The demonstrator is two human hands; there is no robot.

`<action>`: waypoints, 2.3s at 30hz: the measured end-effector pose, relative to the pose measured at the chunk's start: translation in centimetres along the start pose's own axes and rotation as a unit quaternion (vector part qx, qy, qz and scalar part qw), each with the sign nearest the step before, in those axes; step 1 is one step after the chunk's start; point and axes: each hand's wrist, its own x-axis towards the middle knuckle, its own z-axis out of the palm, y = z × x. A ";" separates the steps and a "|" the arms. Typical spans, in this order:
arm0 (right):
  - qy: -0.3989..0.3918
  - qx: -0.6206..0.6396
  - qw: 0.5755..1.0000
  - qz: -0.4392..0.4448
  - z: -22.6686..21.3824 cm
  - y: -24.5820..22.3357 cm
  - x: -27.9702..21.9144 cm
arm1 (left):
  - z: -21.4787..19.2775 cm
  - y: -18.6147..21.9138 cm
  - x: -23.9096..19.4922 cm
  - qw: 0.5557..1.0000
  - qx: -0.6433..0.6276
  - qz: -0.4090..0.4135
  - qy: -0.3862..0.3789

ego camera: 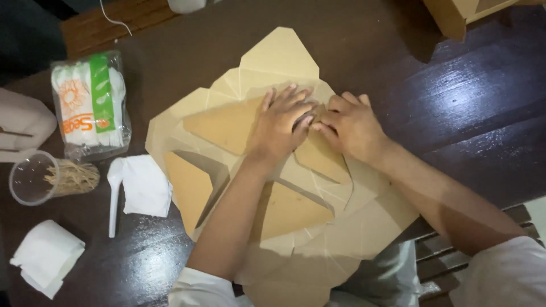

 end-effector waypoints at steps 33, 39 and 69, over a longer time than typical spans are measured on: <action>0.015 0.147 0.989 0.005 -4.5 -4.9 1.2 | 1.0 -0.7 0.2 0.999 0.030 0.006 0.038; -0.023 0.093 0.995 -0.001 -6.4 -6.2 1.4 | 0.4 -0.1 0.2 0.998 0.052 0.007 0.041; 0.025 0.043 0.994 0.096 -3.8 -3.0 0.0 | 1.2 -0.2 -0.2 0.998 0.032 0.006 0.047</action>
